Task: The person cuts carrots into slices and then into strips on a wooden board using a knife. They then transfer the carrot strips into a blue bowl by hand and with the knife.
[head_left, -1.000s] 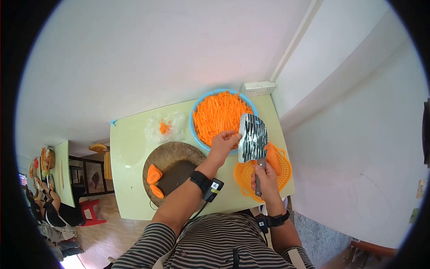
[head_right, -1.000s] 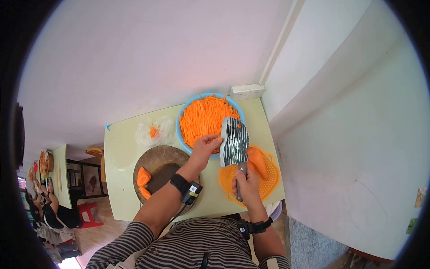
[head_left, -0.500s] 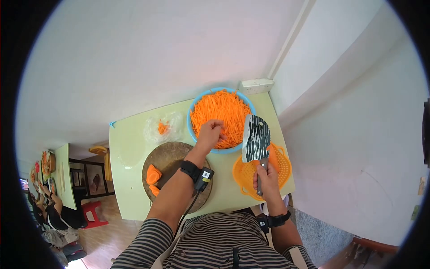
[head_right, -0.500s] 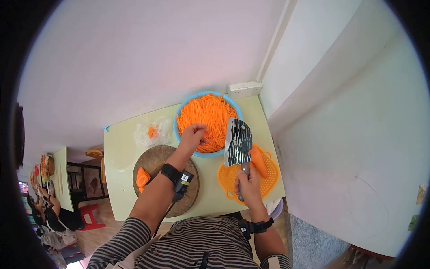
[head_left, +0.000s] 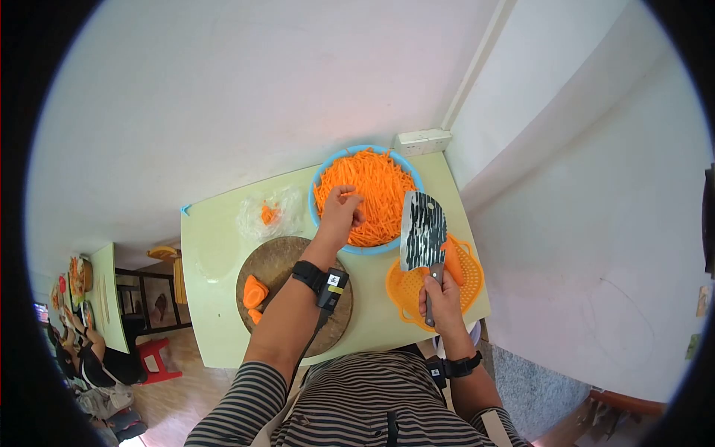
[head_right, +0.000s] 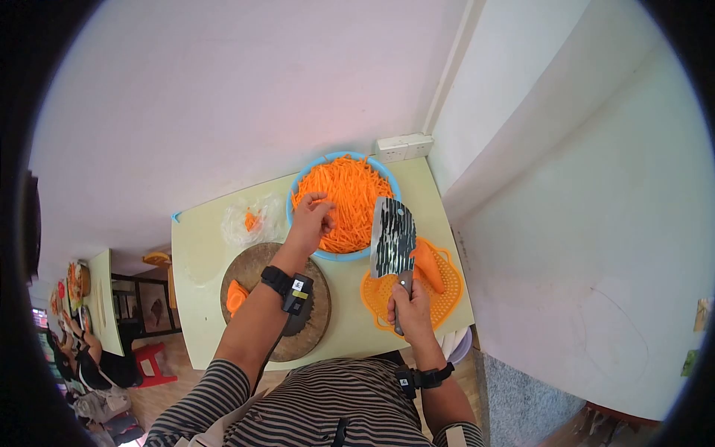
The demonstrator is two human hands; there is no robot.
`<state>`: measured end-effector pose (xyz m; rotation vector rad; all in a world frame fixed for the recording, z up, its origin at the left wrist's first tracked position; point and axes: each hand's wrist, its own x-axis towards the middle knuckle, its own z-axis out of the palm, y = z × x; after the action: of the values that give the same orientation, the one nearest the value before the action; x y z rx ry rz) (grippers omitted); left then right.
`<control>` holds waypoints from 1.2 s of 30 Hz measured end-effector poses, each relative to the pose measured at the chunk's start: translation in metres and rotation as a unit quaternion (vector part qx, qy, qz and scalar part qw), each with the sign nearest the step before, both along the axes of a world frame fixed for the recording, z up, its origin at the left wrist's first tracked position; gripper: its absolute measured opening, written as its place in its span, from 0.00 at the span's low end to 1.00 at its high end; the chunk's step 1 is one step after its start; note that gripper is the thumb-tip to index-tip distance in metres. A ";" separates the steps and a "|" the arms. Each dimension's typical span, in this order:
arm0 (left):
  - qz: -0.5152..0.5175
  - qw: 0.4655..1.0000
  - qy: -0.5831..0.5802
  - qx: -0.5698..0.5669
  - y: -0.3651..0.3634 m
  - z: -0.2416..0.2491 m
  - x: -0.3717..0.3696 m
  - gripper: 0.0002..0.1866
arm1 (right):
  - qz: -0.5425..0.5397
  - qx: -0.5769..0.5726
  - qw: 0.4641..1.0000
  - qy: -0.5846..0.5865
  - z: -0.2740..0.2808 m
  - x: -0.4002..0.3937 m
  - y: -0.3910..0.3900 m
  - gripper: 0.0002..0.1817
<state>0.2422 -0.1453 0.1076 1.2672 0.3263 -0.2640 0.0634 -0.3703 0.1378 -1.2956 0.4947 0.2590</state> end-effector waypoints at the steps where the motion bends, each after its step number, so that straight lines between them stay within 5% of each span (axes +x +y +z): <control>1: -0.001 1.000 0.000 0.000 -0.001 0.006 0.000 0.18 | -0.001 0.000 1.000 0.000 0.000 0.000 0.000 0.08; 3: 0.021 0.993 0.024 -0.110 -0.003 0.014 -0.001 0.19 | -0.002 -0.001 1.000 0.002 0.001 0.000 0.001 0.09; 12: 0.029 0.992 -0.010 -0.121 0.019 -0.021 0.006 0.17 | -0.003 -0.015 1.000 0.006 0.003 -0.002 0.003 0.08; 16: 0.089 0.986 0.010 -0.142 0.016 0.021 -0.013 0.16 | 0.005 -0.012 1.000 0.001 0.002 -0.002 0.006 0.08; 29: 0.035 0.990 0.002 0.138 0.107 -0.015 -0.163 0.10 | 0.063 -0.051 0.997 -0.020 0.004 -0.019 0.030 0.07; 35: 0.132 0.899 -0.057 0.414 0.153 -0.045 -0.265 0.14 | 0.176 -0.120 0.977 -0.011 -0.006 -0.034 0.058 0.06; 36: 0.125 0.896 0.021 0.426 0.162 -0.041 -0.274 0.17 | 0.199 -0.133 0.971 -0.012 -0.007 -0.035 0.061 0.06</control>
<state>-0.0321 0.0170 0.0671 2.0608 0.6824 0.1004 0.0284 -0.3092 0.1304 -1.6566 0.2487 0.5239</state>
